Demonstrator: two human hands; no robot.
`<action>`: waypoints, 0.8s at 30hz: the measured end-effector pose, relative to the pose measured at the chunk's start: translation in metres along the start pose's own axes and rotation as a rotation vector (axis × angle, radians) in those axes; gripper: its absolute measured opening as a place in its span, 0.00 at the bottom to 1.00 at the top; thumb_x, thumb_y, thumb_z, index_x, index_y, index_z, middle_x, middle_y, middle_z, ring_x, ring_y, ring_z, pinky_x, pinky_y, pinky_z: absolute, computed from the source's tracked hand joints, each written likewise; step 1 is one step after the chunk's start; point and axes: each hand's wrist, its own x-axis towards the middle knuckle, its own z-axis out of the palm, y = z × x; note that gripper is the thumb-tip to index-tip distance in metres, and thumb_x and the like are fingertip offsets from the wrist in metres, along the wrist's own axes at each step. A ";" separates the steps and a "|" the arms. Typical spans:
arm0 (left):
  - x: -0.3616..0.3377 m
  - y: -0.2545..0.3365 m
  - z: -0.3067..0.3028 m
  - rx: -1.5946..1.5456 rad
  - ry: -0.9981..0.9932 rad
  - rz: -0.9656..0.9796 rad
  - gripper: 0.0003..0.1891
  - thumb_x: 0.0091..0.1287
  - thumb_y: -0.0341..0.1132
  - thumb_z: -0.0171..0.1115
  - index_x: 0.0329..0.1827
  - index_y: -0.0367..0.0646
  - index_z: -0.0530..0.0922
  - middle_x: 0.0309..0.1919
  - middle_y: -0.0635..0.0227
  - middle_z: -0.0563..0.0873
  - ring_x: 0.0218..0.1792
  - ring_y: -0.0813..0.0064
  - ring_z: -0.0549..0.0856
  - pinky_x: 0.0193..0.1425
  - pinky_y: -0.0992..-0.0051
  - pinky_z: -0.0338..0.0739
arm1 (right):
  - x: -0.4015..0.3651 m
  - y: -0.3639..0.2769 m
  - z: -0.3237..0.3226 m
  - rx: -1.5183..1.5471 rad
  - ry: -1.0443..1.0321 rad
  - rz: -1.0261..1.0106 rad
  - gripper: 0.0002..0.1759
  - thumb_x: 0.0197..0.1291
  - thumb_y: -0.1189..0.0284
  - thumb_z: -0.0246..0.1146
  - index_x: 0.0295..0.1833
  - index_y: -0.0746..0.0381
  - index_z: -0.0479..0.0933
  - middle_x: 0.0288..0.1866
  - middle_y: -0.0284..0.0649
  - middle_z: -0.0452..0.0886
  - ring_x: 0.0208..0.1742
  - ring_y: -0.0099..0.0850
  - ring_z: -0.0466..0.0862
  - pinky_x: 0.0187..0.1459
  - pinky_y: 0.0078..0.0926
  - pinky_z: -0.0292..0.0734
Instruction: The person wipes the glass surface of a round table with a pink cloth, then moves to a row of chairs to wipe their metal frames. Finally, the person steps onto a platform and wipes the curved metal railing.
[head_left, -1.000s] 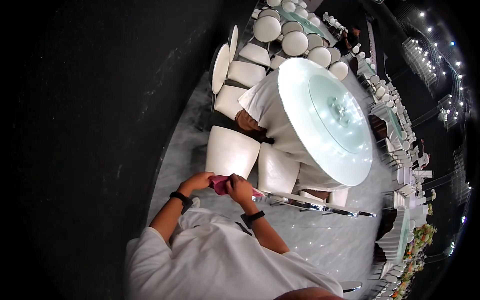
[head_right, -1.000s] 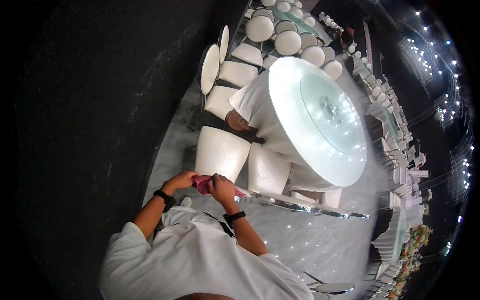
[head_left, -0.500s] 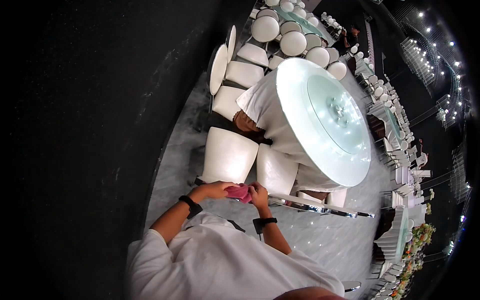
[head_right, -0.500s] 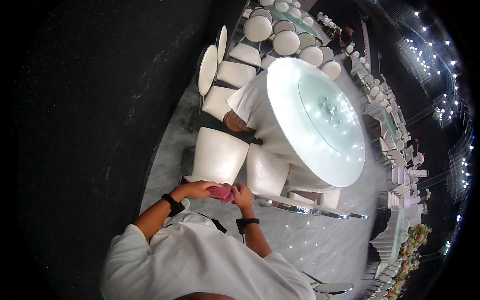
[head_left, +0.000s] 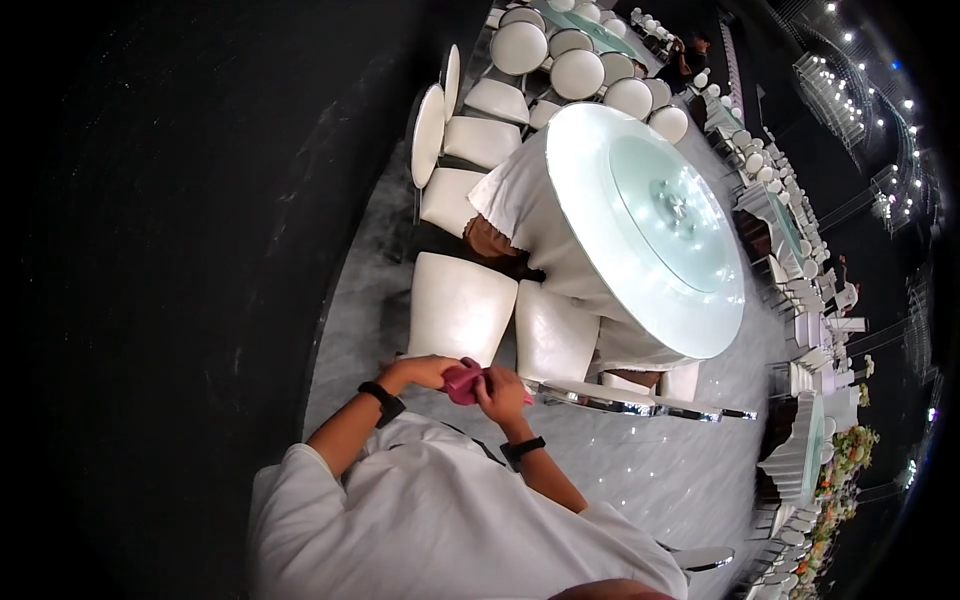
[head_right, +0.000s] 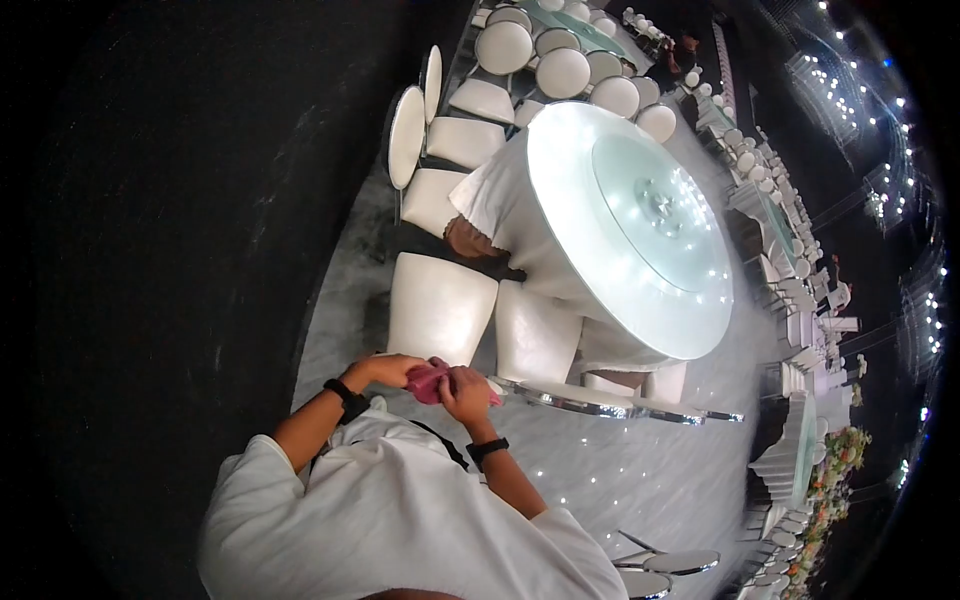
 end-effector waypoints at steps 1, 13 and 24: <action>0.012 0.004 0.006 0.090 -0.040 0.064 0.21 0.61 0.25 0.61 0.59 0.39 0.77 0.52 0.54 0.87 0.52 0.63 0.86 0.56 0.67 0.77 | -0.008 0.014 0.004 0.040 0.030 0.064 0.11 0.60 0.65 0.63 0.38 0.62 0.79 0.33 0.47 0.81 0.36 0.49 0.81 0.39 0.45 0.75; 0.075 0.037 0.060 0.284 -0.134 0.102 0.14 0.59 0.29 0.58 0.47 0.31 0.75 0.46 0.43 0.85 0.49 0.49 0.86 0.48 0.58 0.78 | -0.051 0.065 0.013 0.270 0.259 0.496 0.14 0.61 0.66 0.55 0.41 0.65 0.81 0.35 0.52 0.84 0.38 0.53 0.84 0.41 0.44 0.77; -0.018 -0.059 -0.021 0.126 -0.114 0.097 0.33 0.66 0.28 0.65 0.76 0.47 0.67 0.62 0.52 0.82 0.61 0.59 0.82 0.65 0.66 0.74 | 0.011 -0.043 0.026 -0.240 -0.139 0.271 0.13 0.62 0.62 0.57 0.39 0.61 0.79 0.34 0.46 0.84 0.37 0.48 0.85 0.43 0.47 0.76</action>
